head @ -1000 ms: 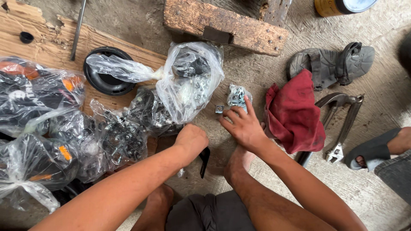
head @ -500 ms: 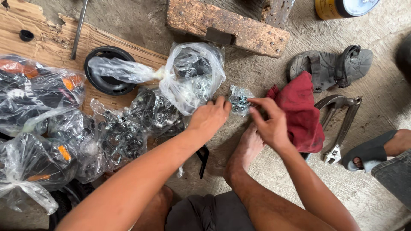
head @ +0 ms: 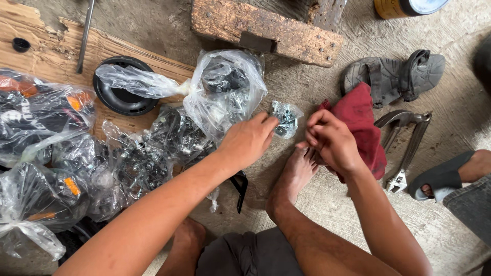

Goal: The person unpacks a small plastic bag of hardware and attaches a black rubber reflector to a metal bracket using a bolt and nut. They then reach into a green toolbox and select a wrench.

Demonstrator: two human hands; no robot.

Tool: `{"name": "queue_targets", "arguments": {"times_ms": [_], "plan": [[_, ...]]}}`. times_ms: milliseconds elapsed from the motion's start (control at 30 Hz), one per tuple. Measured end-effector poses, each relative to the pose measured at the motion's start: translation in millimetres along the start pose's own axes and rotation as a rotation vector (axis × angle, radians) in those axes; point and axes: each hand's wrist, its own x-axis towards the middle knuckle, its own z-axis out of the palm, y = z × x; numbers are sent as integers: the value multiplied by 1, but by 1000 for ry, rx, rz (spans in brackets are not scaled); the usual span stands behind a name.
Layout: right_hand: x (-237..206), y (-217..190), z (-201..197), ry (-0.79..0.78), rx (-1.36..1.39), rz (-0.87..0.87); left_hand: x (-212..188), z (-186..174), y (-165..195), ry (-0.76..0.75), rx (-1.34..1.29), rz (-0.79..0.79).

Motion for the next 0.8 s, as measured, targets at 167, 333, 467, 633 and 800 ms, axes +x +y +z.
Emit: {"name": "queue_targets", "arguments": {"times_ms": [167, 333, 467, 633, 800], "plan": [[2, -5, 23, -27, -1240, -369, 23, -1, 4, -60, 417, 167], [-4, -1, 44, 9, -1490, -549, 26, 8, -1, -61, 653, 267], [-8, 3, 42, -12, -1504, -578, 19, 7, -11, -69, 628, 337], [-8, 3, 34, -33, -1425, -498, 5, 8, -21, -99, 577, 396], [-5, 3, 31, -15, -1462, -471, -2, 17, -23, -162, 554, 386]]}}
